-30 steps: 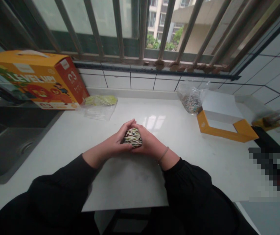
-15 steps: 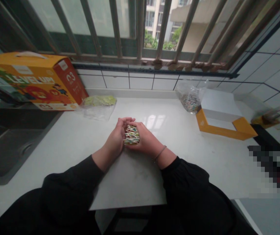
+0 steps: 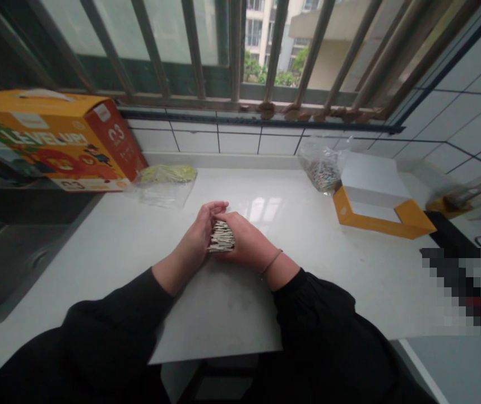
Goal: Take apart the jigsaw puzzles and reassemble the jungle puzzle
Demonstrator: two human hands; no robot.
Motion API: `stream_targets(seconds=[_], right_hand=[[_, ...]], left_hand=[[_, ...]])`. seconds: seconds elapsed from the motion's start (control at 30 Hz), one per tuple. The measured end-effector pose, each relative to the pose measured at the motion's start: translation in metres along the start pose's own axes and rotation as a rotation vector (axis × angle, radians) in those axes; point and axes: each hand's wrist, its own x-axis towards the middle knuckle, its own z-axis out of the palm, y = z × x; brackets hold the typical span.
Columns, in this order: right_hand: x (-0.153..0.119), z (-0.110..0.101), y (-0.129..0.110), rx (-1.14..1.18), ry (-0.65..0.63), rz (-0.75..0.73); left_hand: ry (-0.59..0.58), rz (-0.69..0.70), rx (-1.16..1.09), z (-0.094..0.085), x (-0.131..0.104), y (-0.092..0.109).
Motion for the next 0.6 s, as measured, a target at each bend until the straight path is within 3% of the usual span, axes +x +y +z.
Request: stream_targets(seconds=[0.17,0.3,0.4,0.5,0.6], right_hand=[[-0.001,-0.008,-0.002,-0.049,0.069,0.056],[-0.013,-0.041,0.005,-0.089,0.357,0.216],[-0.034,-0.090,0.018,-0.152,0.587,0.421],[-0.061,-0.154,0.035,-0.383,0.820,0.671],[-0.084,-0.214,0.051,-0.575,0.952,0.862]], left_hand=[[0.050,0.001,-0.127,-0.002,0.004,-0.002],[0.038,-0.030,-0.133,-0.009,0.005,-0.001],[0.034,-0.064,-0.083,-0.012,0.005,0.000],[0.000,-0.066,-0.020,-0.011,0.005,0.002],[-0.031,-0.063,0.012,-0.010,0.004,0.007]])
